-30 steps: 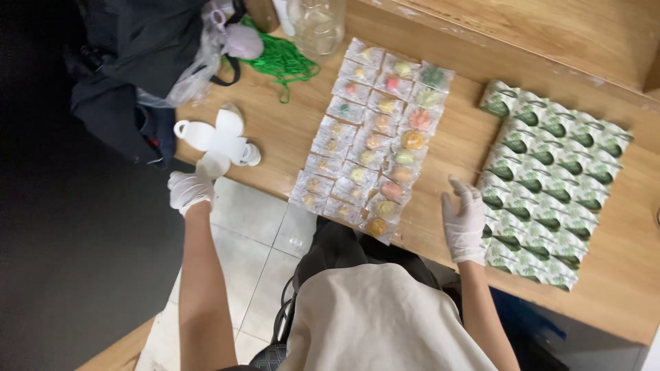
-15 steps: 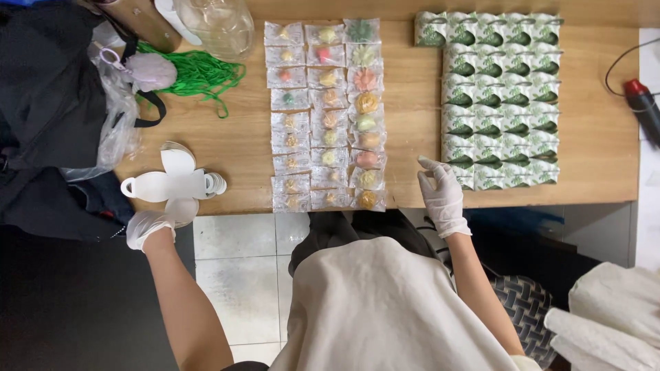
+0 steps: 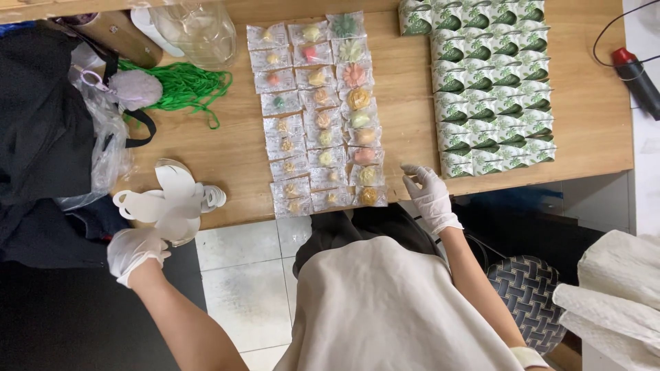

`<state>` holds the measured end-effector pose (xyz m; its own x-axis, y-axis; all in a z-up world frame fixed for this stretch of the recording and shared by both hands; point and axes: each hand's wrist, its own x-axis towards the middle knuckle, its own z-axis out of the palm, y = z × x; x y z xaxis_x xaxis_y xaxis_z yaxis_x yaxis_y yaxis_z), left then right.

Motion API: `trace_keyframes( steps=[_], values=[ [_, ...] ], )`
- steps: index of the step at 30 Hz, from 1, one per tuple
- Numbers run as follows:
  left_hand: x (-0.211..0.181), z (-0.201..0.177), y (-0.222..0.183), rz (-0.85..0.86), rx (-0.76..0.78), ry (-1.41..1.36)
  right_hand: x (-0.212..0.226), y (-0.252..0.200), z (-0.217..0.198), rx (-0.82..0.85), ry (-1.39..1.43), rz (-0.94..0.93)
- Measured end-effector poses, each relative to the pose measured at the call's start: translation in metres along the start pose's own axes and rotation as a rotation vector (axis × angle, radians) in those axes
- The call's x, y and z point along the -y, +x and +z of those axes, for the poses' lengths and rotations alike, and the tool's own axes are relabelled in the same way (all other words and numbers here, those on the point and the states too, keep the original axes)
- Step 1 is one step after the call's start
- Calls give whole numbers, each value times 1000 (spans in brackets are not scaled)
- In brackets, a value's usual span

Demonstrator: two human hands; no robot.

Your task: The person picks up small flower-shaped items wrapped in clear plastic from a tray on the table, wraps each one in green leaf-patterned paper, and places the wrapped items into a white paper box, building up a stack of finished wrapped pieces.

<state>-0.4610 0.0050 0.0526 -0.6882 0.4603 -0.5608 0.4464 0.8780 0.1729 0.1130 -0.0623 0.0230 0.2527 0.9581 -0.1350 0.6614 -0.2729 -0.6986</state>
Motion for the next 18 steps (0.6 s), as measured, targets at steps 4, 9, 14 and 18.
trace_keyframes(
  steps=[4, 9, 14, 18],
  values=[
    [6, -15, -4, 117, -253, 135, -1, 6, -1, 36, -25, 40],
    [52, -10, -46, 923, -677, -109, -27, 28, 4, 48, 7, 15],
    [-15, -28, -156, 900, -469, -372, -47, 72, 13, 117, 196, 105],
    [-72, 26, -190, 616, -16, -920, -63, 136, 23, 239, 618, 176]
  ],
)
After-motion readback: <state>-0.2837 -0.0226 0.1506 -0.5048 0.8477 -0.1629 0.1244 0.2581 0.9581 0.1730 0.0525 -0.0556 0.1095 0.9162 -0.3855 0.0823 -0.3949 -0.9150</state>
